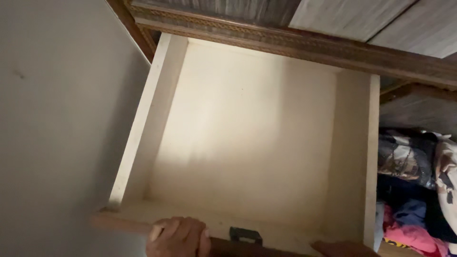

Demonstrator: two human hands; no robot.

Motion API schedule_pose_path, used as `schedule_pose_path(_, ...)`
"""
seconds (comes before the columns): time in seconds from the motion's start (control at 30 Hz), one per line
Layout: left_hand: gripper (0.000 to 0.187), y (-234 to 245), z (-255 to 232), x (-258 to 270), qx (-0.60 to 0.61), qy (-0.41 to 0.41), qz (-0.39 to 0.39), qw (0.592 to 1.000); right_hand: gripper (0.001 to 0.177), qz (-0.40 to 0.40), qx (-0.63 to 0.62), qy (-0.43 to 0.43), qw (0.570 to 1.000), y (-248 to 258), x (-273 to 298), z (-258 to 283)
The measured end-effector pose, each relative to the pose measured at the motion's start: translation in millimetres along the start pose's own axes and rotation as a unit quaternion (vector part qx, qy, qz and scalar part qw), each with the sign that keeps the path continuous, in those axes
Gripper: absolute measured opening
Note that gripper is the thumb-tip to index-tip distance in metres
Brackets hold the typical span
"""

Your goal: The person removes folded clothes one by one from an open wooden drawer and places them on the floor beside the wardrobe. The drawer is emptied completely by the end of the clip.

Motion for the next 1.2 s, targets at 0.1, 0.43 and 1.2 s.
schedule_pose_path(0.1,0.005,-7.2,2.0,0.0,-0.001,0.024,0.017,1.0,0.073,-0.092,-0.045,0.032,0.994,51.7,-8.9,17.2)
schedule_pose_path(0.43,0.007,1.4,0.0,-2.2,0.007,-0.038,-0.022,0.999,0.093,-0.407,0.063,-0.137,0.901,262.5,-163.1,186.4)
schedule_pose_path(1.2,0.013,-9.4,4.2,-5.6,-0.026,-0.119,-0.112,0.986,0.073,-0.52,0.189,0.107,0.826,249.5,-226.9,189.5)
Point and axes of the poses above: each hand's wrist, its own x-axis away from the middle knuckle, its own y-axis out of the back of the hand, z = x × y, the point moved 2 cm from there along -x, towards the middle knuckle, and after that the axes turned 14 degrees about x, right-handed, at the moved point
